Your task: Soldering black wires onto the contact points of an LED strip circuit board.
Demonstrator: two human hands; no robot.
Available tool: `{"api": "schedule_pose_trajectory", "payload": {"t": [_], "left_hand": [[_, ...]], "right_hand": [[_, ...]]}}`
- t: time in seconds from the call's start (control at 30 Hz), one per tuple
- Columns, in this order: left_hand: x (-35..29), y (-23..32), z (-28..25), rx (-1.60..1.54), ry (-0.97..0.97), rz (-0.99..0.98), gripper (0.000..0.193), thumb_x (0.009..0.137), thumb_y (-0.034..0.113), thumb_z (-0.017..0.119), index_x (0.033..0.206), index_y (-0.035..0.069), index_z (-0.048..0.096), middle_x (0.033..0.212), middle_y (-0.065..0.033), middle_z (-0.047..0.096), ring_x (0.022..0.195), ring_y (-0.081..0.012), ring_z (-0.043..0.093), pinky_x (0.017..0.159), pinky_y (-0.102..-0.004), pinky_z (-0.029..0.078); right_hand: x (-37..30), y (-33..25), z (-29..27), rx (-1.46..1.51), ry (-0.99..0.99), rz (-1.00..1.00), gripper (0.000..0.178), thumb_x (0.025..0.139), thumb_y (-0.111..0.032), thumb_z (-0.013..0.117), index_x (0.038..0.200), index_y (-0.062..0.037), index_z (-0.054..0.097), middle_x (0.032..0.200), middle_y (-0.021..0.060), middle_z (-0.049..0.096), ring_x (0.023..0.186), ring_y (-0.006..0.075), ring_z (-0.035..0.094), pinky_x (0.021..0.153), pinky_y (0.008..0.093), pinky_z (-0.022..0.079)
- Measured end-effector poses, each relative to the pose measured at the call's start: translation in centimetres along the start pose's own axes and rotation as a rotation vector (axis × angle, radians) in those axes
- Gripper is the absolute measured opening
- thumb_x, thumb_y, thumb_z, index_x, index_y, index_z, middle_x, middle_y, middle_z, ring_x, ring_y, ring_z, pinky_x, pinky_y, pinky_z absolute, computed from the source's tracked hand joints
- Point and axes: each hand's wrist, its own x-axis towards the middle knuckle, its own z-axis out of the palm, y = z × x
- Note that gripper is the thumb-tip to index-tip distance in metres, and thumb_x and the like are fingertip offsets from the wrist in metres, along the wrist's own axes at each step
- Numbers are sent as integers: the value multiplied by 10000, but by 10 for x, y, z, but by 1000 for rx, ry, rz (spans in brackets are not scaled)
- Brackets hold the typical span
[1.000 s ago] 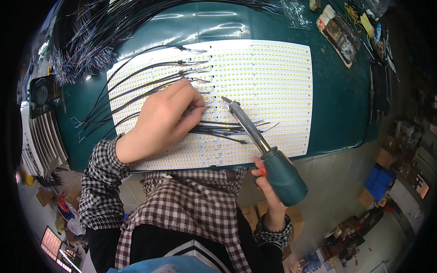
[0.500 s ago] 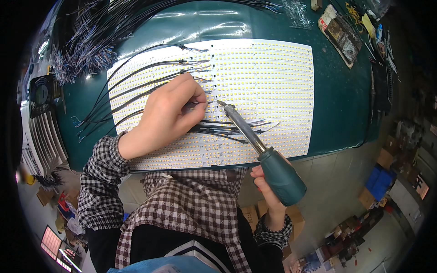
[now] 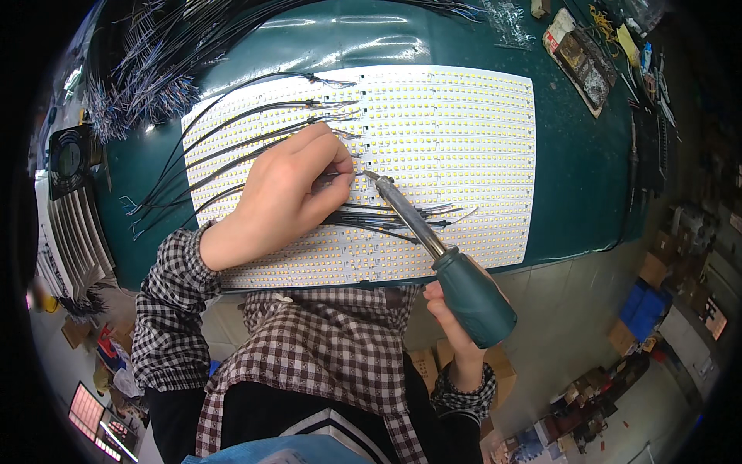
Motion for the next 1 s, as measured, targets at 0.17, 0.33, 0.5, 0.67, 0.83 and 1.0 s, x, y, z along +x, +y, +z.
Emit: {"api": "schedule_pose_trajectory", "payload": {"t": [0.17, 0.33, 0.5, 0.67, 0.83, 1.0], "left_hand": [[1, 0, 1, -21, 5, -3, 92, 749, 24, 629, 806, 40, 559, 769, -75, 537, 614, -219, 545, 534, -317, 434], [2, 0, 1, -53, 12, 4, 95, 747, 25, 625, 805, 35, 551, 770, -73, 539, 603, -216, 537, 526, -312, 429], [1, 0, 1, -29, 5, 6, 93, 745, 27, 626, 802, 35, 552, 771, -73, 540, 593, -213, 533, 522, -314, 424], [3, -1, 1, -14, 6, 9, 89, 744, 27, 623, 799, 35, 553, 769, -73, 537, 589, -214, 531, 521, -318, 420], [1, -1, 0, -24, 14, 26, 89, 743, 24, 621, 799, 35, 554, 771, -76, 538, 591, -216, 534, 522, -319, 423], [1, -1, 2, -14, 0, 6, 90, 743, 24, 621, 801, 34, 553, 776, -76, 541, 599, -218, 541, 524, -318, 429]], "right_hand": [[1, -3, 1, 18, 6, -2, 230, 852, -145, 646, 907, 72, 591, 829, 149, 614, 742, 228, 620, 691, 342, 542], [3, -4, 2, 26, -4, -34, 219, 853, -132, 638, 908, 74, 588, 830, 153, 615, 743, 229, 621, 685, 341, 541], [2, -2, 2, 32, -15, -37, 217, 854, -131, 636, 908, 74, 587, 831, 153, 614, 750, 230, 619, 682, 338, 539], [4, -5, 2, 29, 0, 1, 228, 851, -138, 656, 907, 74, 591, 833, 149, 614, 757, 228, 618, 687, 339, 540], [1, -2, 1, 11, 3, -3, 237, 847, -146, 666, 903, 73, 593, 833, 145, 614, 756, 228, 618, 692, 343, 539], [0, -1, 2, -9, 16, 41, 256, 842, -174, 675, 888, 64, 594, 827, 140, 612, 750, 227, 615, 688, 341, 537]]}}
